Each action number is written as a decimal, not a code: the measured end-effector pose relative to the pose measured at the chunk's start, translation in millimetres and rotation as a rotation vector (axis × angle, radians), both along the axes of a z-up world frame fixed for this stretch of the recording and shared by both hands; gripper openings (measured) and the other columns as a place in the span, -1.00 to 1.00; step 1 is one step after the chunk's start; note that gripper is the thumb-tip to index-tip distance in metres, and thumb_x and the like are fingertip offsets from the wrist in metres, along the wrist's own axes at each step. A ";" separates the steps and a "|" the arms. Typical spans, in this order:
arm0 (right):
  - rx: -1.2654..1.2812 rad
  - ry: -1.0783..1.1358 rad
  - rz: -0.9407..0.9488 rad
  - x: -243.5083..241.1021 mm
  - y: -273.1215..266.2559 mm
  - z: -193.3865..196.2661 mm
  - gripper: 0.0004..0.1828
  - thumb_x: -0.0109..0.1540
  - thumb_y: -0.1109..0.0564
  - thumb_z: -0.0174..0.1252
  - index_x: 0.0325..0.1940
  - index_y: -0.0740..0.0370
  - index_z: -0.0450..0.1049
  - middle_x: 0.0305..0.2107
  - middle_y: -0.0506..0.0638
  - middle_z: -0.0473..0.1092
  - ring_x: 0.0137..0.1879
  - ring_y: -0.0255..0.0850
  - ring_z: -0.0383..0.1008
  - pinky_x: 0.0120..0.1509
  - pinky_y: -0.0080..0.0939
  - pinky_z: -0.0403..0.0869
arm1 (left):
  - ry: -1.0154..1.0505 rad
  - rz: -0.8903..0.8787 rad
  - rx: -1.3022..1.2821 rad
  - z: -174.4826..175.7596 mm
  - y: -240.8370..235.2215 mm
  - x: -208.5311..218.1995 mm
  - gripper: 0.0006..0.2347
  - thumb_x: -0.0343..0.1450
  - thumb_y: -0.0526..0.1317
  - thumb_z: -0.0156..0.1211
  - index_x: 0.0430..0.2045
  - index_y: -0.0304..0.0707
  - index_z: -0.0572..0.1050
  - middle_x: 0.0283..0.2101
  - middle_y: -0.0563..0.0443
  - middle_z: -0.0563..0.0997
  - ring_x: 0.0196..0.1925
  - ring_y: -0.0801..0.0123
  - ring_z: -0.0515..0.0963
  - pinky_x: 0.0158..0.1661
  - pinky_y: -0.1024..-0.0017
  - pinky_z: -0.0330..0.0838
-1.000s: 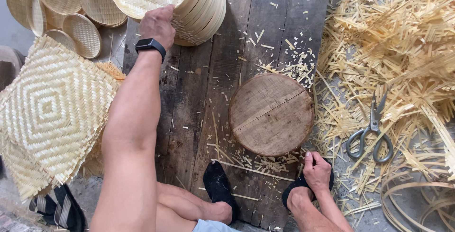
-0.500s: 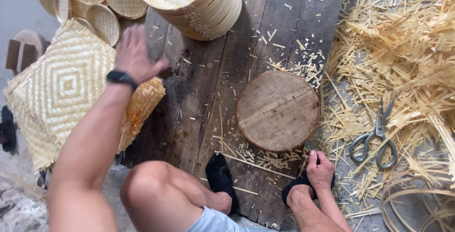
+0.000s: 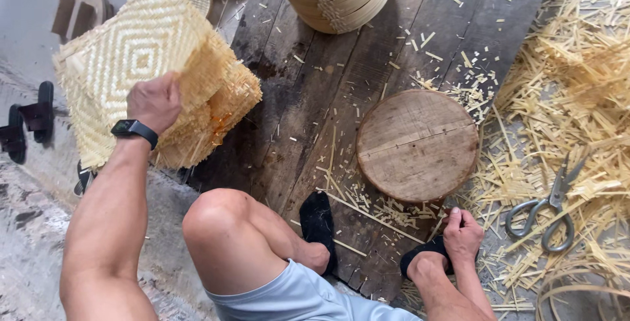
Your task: The person sits on the floor and repeatedly trims the edges of woven bamboo sheets using shears and a wooden template. They place a circular bamboo frame over the sheet, cut the excess material, and stack the finished pieces.
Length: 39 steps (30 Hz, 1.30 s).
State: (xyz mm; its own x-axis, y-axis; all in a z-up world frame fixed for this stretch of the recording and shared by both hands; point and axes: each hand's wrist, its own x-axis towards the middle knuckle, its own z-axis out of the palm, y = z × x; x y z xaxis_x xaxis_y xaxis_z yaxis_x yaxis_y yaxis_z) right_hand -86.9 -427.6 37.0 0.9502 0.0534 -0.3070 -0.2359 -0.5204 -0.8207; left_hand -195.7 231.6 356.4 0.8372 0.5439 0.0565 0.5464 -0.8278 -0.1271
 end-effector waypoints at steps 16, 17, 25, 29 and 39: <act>0.052 0.022 0.000 -4.5 -7.8 -13.9 -0.66 0.45 0.02 0.05 -0.17 0.33 0.59 -0.49 0.03 0.53 -0.36 -0.27 0.50 -0.19 -0.27 0.44 | -0.515 0.114 -0.055 53.1 -14.7 33.5 -0.83 0.55 -0.46 0.13 -0.28 -0.31 0.70 -0.37 -0.06 0.72 -0.38 0.50 0.65 -0.26 0.48 0.56; 0.054 0.020 0.003 -1.7 -7.9 -14.4 -0.66 0.45 0.02 0.05 -0.17 0.33 0.59 -0.49 0.03 0.53 -0.35 -0.27 0.50 -0.19 -0.27 0.44 | -0.537 0.066 0.142 65.8 -19.1 37.0 -0.84 0.54 -0.48 0.13 -0.17 -0.34 0.68 -0.34 -0.14 0.73 -0.45 0.36 0.63 -0.32 0.36 0.53; 0.304 0.139 -0.140 8.8 -4.3 -3.7 -0.62 0.47 -0.01 0.00 -0.05 0.38 0.54 -0.41 0.06 0.53 -0.32 -0.24 0.51 -0.19 -0.27 0.47 | -0.539 -0.718 0.190 44.9 -187.6 102.5 -0.65 0.64 -0.51 -0.03 0.37 -0.38 0.29 0.43 -0.28 0.34 0.55 0.10 0.32 0.44 0.18 0.35; 1.145 0.350 -0.265 35.1 -11.3 27.4 -0.50 0.41 -0.17 -0.15 -0.01 0.26 0.52 -0.28 -0.01 0.56 -0.20 -0.24 0.60 -0.07 -0.27 0.59 | -0.221 -1.142 -0.224 -50.2 -322.7 122.3 -0.54 0.42 -0.52 0.01 0.29 -0.44 0.34 0.36 -0.47 0.35 0.47 -0.09 0.32 0.46 -0.04 0.15; 0.549 0.291 -0.080 82.0 7.1 41.6 -0.65 0.20 0.16 0.37 0.03 0.33 0.53 -0.19 -0.07 0.56 -0.17 -0.40 0.50 -0.08 -0.36 0.50 | -0.146 -0.977 -0.751 -220.4 -391.5 93.8 -0.62 0.45 -0.15 0.31 0.16 -0.11 0.44 0.27 -0.03 0.54 0.32 0.17 0.48 0.28 0.20 0.41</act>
State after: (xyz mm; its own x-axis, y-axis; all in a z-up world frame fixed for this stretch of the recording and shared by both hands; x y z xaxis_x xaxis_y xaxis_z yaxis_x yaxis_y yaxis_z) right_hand -4.9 -420.4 78.6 0.8396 0.2089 -0.5014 -0.5104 -0.0127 -0.8598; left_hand -101.8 -159.9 135.9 0.9218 -0.3660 0.1278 -0.3710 -0.7370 0.5649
